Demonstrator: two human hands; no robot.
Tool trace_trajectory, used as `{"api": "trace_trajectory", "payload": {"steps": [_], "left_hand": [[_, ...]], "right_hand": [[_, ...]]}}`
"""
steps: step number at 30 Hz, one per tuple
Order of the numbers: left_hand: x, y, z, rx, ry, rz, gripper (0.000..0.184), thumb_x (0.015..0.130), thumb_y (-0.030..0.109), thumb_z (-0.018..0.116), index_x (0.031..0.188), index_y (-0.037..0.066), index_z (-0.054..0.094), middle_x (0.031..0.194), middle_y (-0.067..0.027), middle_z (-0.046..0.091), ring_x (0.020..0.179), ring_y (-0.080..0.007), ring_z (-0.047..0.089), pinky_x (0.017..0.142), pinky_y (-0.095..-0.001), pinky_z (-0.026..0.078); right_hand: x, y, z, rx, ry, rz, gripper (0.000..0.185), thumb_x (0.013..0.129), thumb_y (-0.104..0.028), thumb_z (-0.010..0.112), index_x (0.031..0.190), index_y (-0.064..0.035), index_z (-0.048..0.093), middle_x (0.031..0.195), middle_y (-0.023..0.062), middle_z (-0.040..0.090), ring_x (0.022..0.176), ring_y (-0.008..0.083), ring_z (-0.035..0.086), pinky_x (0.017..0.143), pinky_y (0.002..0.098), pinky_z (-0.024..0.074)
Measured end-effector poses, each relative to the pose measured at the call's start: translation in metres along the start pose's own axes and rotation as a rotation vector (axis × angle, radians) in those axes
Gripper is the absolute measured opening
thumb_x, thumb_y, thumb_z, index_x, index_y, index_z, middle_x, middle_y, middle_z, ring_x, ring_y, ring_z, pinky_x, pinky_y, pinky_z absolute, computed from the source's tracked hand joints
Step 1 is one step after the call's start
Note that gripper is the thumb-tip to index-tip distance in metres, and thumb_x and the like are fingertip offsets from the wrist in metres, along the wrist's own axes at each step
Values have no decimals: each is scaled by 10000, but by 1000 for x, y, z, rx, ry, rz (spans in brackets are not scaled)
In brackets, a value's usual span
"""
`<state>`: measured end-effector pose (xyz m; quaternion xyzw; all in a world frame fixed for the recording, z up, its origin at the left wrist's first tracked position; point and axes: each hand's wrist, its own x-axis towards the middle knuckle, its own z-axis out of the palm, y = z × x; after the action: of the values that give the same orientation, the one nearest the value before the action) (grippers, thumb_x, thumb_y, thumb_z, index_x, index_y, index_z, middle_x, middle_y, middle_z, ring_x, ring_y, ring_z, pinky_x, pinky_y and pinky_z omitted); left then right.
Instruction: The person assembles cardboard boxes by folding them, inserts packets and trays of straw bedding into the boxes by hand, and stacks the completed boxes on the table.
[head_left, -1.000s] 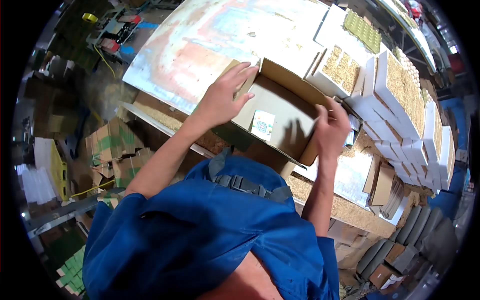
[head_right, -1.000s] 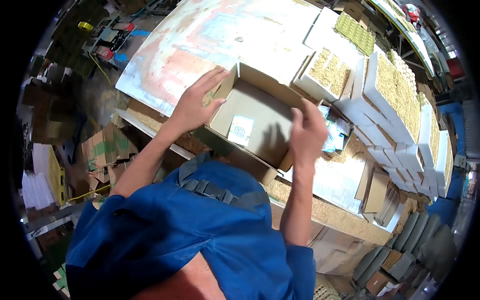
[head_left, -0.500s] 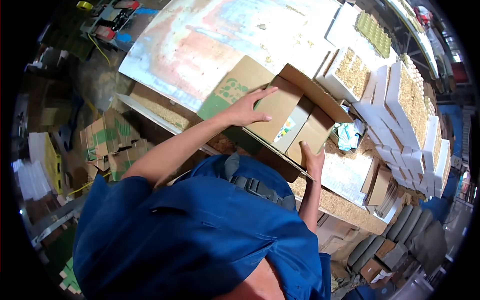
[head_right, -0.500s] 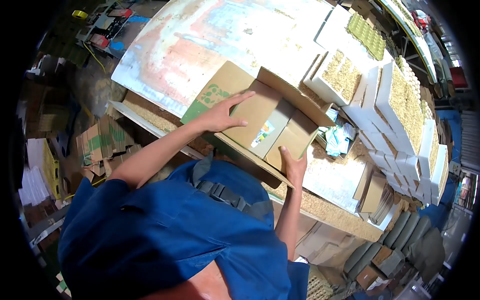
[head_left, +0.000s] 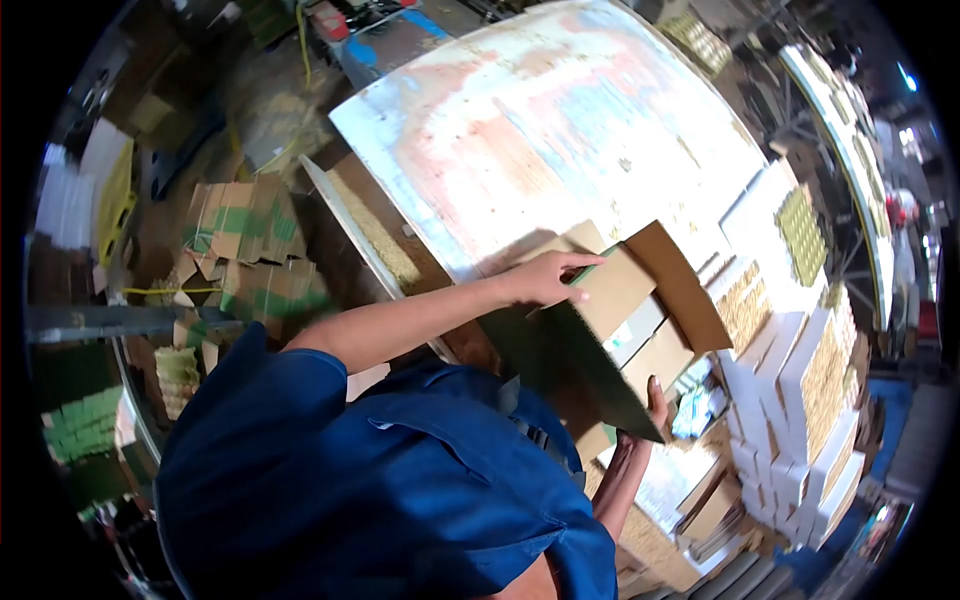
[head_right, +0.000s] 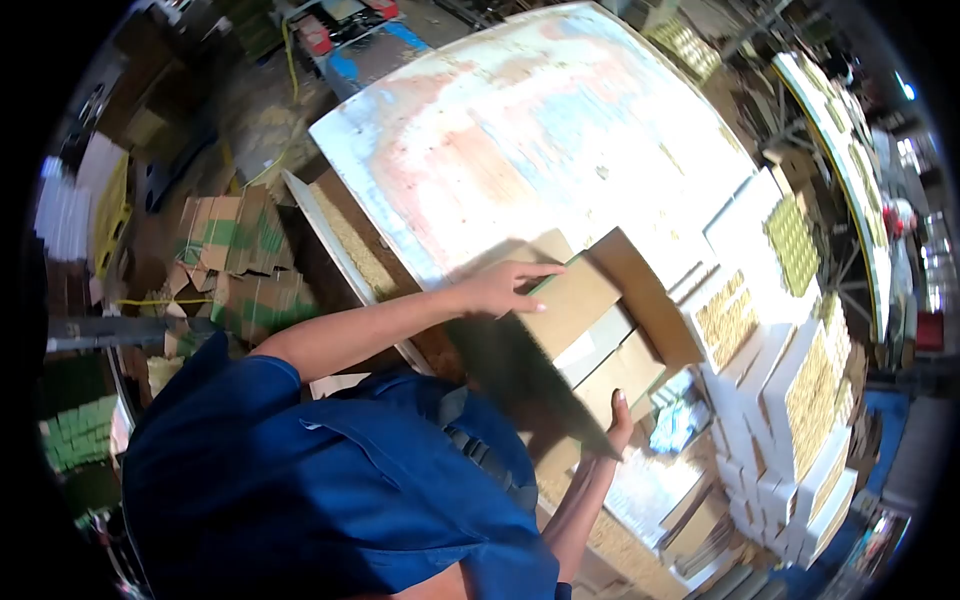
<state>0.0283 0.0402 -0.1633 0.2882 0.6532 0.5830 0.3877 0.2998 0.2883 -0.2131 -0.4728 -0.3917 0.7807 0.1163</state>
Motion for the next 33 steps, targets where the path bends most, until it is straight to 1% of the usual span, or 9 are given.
{"api": "trace_trajectory", "payload": {"steps": [4,9,13,17,21,23,27,29,33], "left_hand": [[0,17,-58,-449,299,146,556,852,15,599,1388,-29,454,1380,-141,519,1228,-195,517,1025,-306,421],[-31,-10,-103,-245,700,109,491,918,148,607,1380,33,488,1365,-139,538,1211,-208,532,1015,-322,416],[-62,-53,-81,194,454,-99,605,871,281,670,1386,29,474,1387,-182,512,1278,-270,493,1059,-372,392],[-56,-92,-36,264,255,-105,738,833,310,696,1445,39,384,1419,-230,455,1299,-314,465,1081,-377,368],[-47,-74,-17,476,272,-244,799,830,302,696,1477,42,307,1420,-257,428,1293,-355,455,1067,-389,377],[-43,-84,-23,472,205,-230,901,807,374,706,1505,60,230,1455,-254,371,1329,-389,390,1073,-420,371],[-39,-82,-25,512,202,-147,863,829,299,703,1512,88,220,1425,-262,413,1277,-382,458,1046,-410,389],[-33,-80,-26,464,171,-212,873,836,300,700,1525,123,194,1427,-253,417,1277,-385,457,1042,-418,390],[-30,-59,-20,493,186,-209,807,854,277,653,1509,62,231,1466,-214,390,1327,-362,411,1074,-401,368]], "right_hand": [[34,-36,110,272,-372,52,442,941,-304,563,1248,14,547,1197,251,612,1043,371,634,941,478,520],[113,-59,233,64,-423,-41,415,980,-299,441,1244,-4,567,1198,163,631,1072,315,625,926,449,530],[186,-52,306,-57,-139,187,348,852,-314,566,1127,-102,591,1106,117,608,1016,297,593,839,466,534],[230,-30,349,-183,-275,128,447,801,-274,702,1198,-176,522,1144,108,499,1015,280,496,737,453,502],[270,-6,353,-449,-232,0,482,878,-94,622,1337,-7,506,1248,153,547,903,260,580,752,393,521],[226,-40,347,-443,-452,-25,571,874,-94,636,1409,-22,451,1232,155,583,991,276,592,830,376,513],[192,-77,241,-774,-382,-646,452,854,-99,658,1280,26,569,1281,169,586,1166,276,560,955,370,454],[152,-75,161,-1073,21,-955,437,829,-109,664,1224,61,586,1317,233,545,1256,346,492,1048,409,386],[57,-45,21,-1391,489,-731,553,790,-115,690,1284,65,518,1368,241,470,1274,348,455,1075,380,351]]}}
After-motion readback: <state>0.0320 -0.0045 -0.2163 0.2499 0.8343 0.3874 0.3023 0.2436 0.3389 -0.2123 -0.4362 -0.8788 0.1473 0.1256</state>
